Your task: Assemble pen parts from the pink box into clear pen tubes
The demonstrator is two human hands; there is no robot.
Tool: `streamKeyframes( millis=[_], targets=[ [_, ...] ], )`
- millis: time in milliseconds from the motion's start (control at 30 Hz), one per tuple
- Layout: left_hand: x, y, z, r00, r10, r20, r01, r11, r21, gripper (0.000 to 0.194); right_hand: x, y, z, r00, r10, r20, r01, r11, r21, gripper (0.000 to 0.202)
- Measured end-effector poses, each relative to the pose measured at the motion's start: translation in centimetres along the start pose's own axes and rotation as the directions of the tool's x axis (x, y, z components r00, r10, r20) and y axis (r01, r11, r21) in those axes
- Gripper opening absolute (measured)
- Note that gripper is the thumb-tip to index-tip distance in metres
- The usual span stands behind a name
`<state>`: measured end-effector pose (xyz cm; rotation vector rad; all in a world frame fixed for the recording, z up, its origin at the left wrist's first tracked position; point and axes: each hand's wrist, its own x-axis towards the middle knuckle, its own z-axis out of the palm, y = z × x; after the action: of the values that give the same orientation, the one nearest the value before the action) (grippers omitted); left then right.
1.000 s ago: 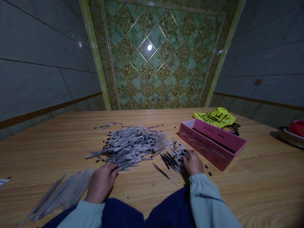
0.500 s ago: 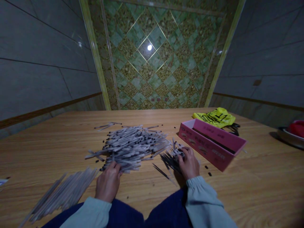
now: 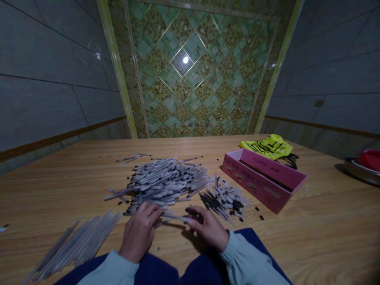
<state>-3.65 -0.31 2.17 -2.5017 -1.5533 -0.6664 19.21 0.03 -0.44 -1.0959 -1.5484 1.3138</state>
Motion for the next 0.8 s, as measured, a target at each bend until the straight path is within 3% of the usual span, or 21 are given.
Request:
streamKeyframes(
  millis=[67,167,300,367,433,500,567,667,800],
  targets=[
    [0.0,0.4,0.0,0.999,0.04,-0.023,-0.04,0.999,-0.031,0.035,-0.3,0.4,1.2,0.997,0.009,0.07,-0.008,1.0,-0.012,0.036],
    [-0.3,0.6,0.1,0.991,0.019,-0.129,-0.029,0.996,-0.079,0.032,-0.3,1.1,2.0,0.995,0.083,0.063,-0.083,0.996,0.011,0.035],
    [-0.4,0.9,0.5,0.92,-0.233,-0.315,0.114,0.928,-0.354,0.019,0.2,1.5,1.9,0.983,0.182,0.037,-0.184,0.929,0.321,0.045],
    [-0.1,1.4,0.8,0.885,-0.416,-0.209,0.217,0.766,-0.605,0.017,0.2,1.3,1.9,0.981,0.172,0.094,-0.196,0.863,0.466,0.042],
    [0.2,2.2,1.2,0.867,-0.497,0.037,0.309,0.477,-0.823,0.026,0.0,0.9,2.1,0.969,0.146,0.198,-0.233,0.803,0.548,0.036],
    [0.4,3.0,1.4,0.871,-0.424,0.249,0.346,0.168,-0.923,0.038,-0.3,0.5,2.3,0.941,0.129,0.312,-0.298,0.75,0.591,0.032],
    [0.4,3.7,1.5,0.885,-0.314,0.345,0.346,-0.056,-0.937,0.04,-0.7,0.2,2.6,0.91,0.122,0.396,-0.36,0.705,0.611,0.031],
    [-0.1,4.2,1.5,0.887,-0.243,0.393,0.336,-0.244,-0.91,0.028,-1.1,-0.2,2.8,0.878,0.104,0.466,-0.406,0.678,0.613,0.034],
    [-0.3,4.4,1.2,0.895,-0.254,0.366,0.294,-0.281,-0.913,0.022,-1.5,-0.6,2.8,0.813,0.052,0.579,-0.441,0.704,0.556,0.04]
  ],
)
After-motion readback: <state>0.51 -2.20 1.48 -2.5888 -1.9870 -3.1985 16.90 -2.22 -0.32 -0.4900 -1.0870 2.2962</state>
